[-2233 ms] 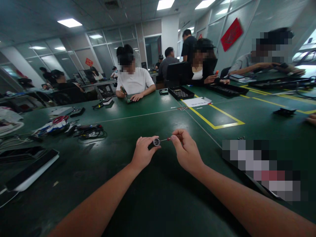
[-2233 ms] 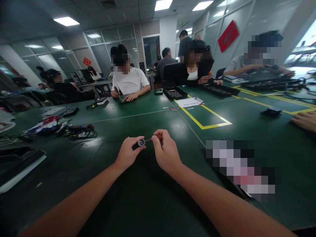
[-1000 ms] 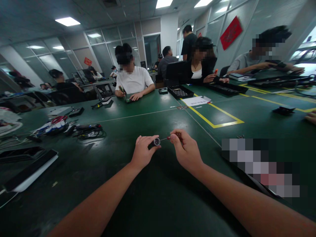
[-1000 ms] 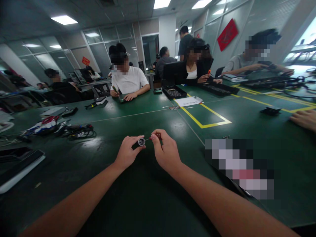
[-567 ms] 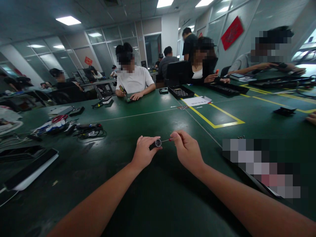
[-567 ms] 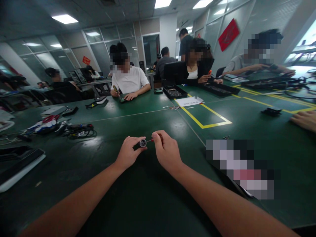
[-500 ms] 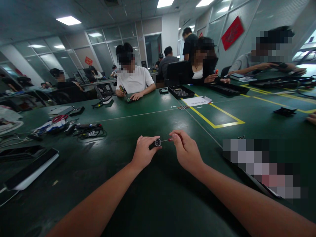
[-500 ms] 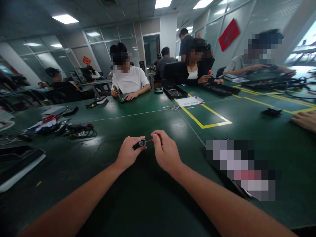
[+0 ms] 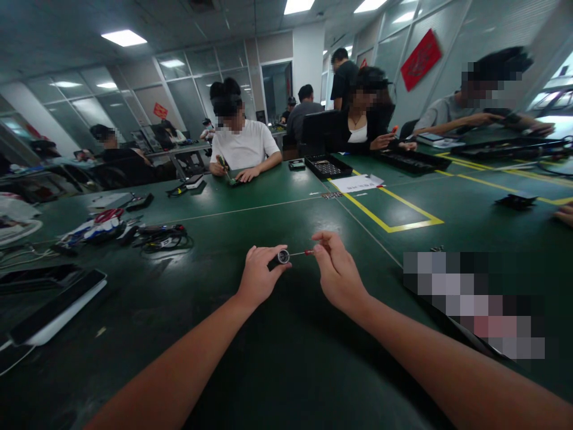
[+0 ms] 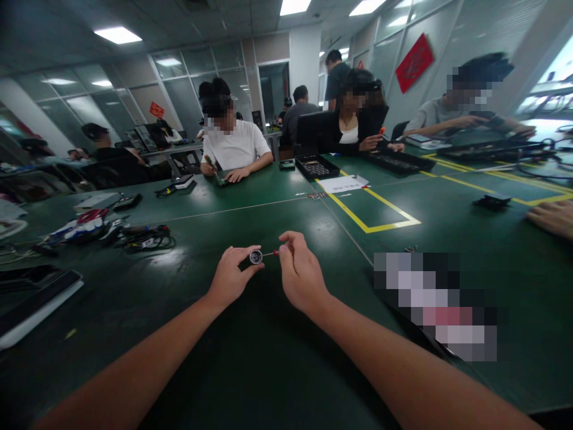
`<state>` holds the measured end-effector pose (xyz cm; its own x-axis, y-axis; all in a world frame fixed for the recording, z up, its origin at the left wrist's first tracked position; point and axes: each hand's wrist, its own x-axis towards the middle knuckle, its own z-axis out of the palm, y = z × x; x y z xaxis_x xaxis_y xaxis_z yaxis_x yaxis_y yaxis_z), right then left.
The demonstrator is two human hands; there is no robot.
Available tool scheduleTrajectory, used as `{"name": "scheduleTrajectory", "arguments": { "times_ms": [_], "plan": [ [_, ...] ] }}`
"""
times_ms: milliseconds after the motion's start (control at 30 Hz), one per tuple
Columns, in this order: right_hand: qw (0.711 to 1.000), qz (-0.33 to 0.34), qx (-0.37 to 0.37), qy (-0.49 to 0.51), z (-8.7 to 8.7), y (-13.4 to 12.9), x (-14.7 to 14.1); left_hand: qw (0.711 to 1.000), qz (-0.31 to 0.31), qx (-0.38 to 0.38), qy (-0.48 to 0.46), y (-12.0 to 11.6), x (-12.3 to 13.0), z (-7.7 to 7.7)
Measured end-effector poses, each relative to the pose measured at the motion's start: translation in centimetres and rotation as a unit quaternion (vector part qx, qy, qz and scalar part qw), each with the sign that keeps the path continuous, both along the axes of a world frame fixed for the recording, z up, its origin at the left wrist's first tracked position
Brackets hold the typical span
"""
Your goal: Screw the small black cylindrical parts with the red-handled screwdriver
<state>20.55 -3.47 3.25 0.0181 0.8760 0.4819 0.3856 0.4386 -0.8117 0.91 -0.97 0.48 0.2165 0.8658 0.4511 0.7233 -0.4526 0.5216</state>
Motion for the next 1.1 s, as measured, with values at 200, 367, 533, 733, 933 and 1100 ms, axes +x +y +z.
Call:
{"name": "scheduleTrajectory", "arguments": {
  "times_ms": [200, 367, 533, 733, 933, 1100],
  "plan": [
    [0.972, 0.007, -0.094, 0.214, -0.4, 1.6, 0.2, 0.999, -0.011, 0.013, 0.035, -0.1, -0.1, 0.2],
    [0.944, -0.043, -0.156, 0.288, -0.8, 3.0, 0.8, 0.999, 0.007, -0.014, 0.041, 0.2, -0.4, 0.3],
    [0.977, -0.028, -0.094, 0.192, -0.6, 2.3, 0.5, 0.999, 0.003, -0.020, 0.035, 0.4, -0.6, 0.0],
    [0.988, -0.006, -0.054, 0.142, -0.4, 1.7, 0.2, 0.999, 0.002, -0.020, 0.032, 0.1, -0.3, 0.0],
    [0.991, 0.010, -0.031, 0.134, -0.3, 1.3, 0.1, 1.000, -0.006, -0.016, 0.013, 0.2, -0.2, 0.0],
    [0.992, 0.006, -0.032, 0.125, -0.3, 1.3, 0.2, 1.000, -0.018, -0.010, 0.001, 0.2, -0.3, 0.1]
  ]
}}
